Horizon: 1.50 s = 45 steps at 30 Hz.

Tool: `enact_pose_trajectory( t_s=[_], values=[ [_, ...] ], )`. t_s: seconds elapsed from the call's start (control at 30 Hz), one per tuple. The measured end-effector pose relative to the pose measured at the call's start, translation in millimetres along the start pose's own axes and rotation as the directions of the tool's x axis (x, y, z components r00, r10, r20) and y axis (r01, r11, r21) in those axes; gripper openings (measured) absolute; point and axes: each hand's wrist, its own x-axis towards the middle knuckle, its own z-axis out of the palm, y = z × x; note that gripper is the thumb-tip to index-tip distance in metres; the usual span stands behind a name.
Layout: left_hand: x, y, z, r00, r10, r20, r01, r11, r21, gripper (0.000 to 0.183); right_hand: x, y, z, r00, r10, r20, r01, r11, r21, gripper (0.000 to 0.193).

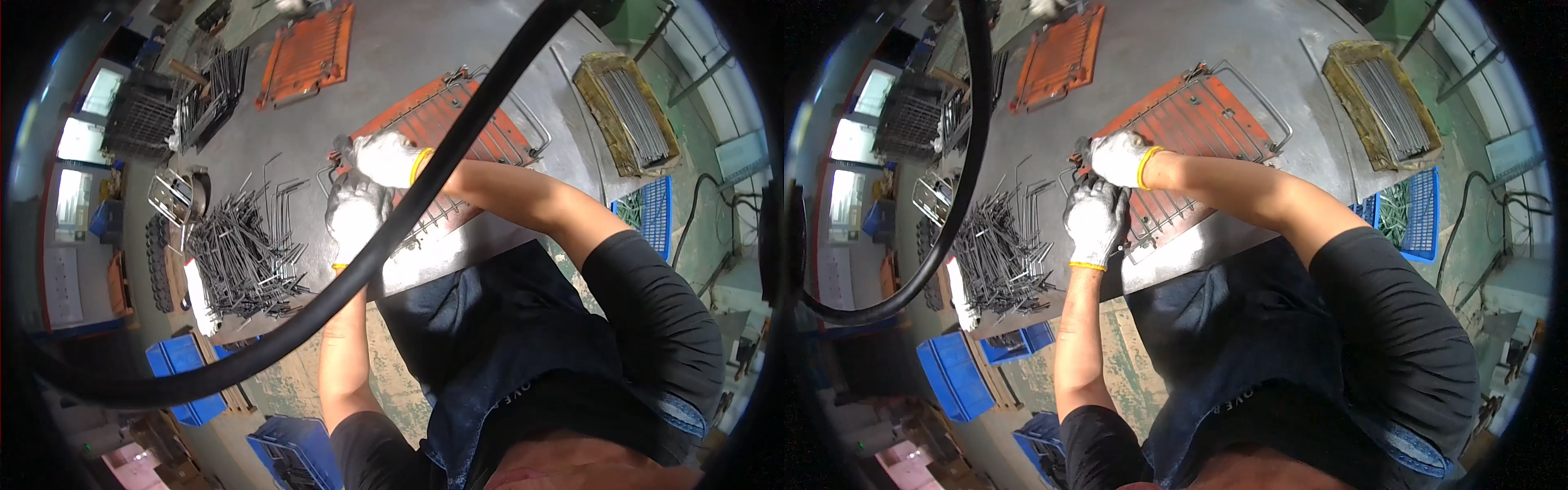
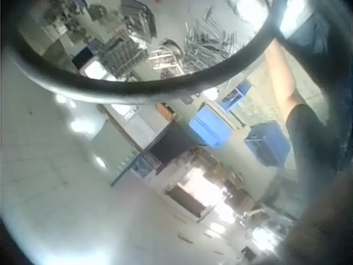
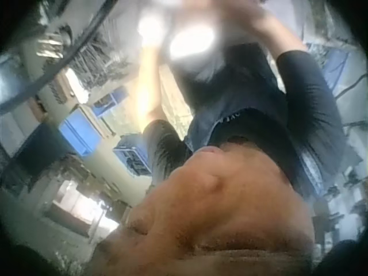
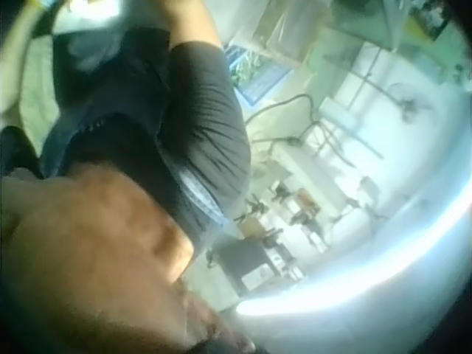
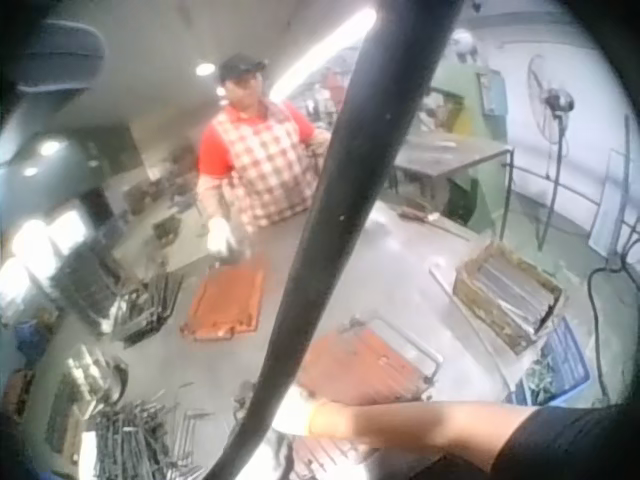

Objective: The person assembles metal wire racks by placing metal rods and frame pieces into a jig on the table by hand.

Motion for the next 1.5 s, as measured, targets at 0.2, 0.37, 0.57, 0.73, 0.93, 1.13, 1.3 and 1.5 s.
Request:
enact_pose_trajectory(
  t_s=[0.2,0.37,0.57,0.73,0.93,1.13,1.3,1.5],
  values=[
    [-26,-20,-1,0.895,-0.336,-0.293,0.203,0.892,-0.403,0.033,-56,9,-37,0.991,0.104,-0.083,-0.049,0.866,0.497,0.034],
    [-45,-12,-40,0.735,-0.529,0.424,0.660,0.703,-0.265,0.035,-217,22,-64,0.813,0.001,-0.583,0.195,0.942,0.274,0.036],
    [-66,3,-18,0.449,-0.131,0.884,0.784,-0.417,-0.460,0.030,-298,21,-35,0.875,0.468,-0.119,-0.190,0.559,0.807,0.035],
    [-44,73,3,0.501,0.044,0.864,0.658,-0.668,-0.348,0.040,-296,20,-25,0.874,0.452,-0.176,-0.317,0.807,0.499,0.037],
    [73,124,29,0.785,0.064,0.617,0.405,-0.806,-0.431,0.037,-280,20,-28,0.875,0.480,-0.062,-0.355,0.723,0.593,0.036],
    [150,45,69,0.812,-0.202,0.548,0.453,-0.376,-0.808,0.033,-274,55,-50,0.750,0.650,-0.124,-0.354,0.553,0.754,0.030],
    [166,-82,98,0.613,-0.575,0.542,0.011,-0.680,-0.733,0.047,-279,61,-41,0.813,0.563,-0.149,-0.446,0.767,0.461,0.031],
    [192,-138,122,0.551,-0.661,0.510,-0.244,-0.712,-0.659,0.053,-281,62,-37,0.796,0.563,-0.224,-0.401,0.767,0.501,0.033]
  ],
)
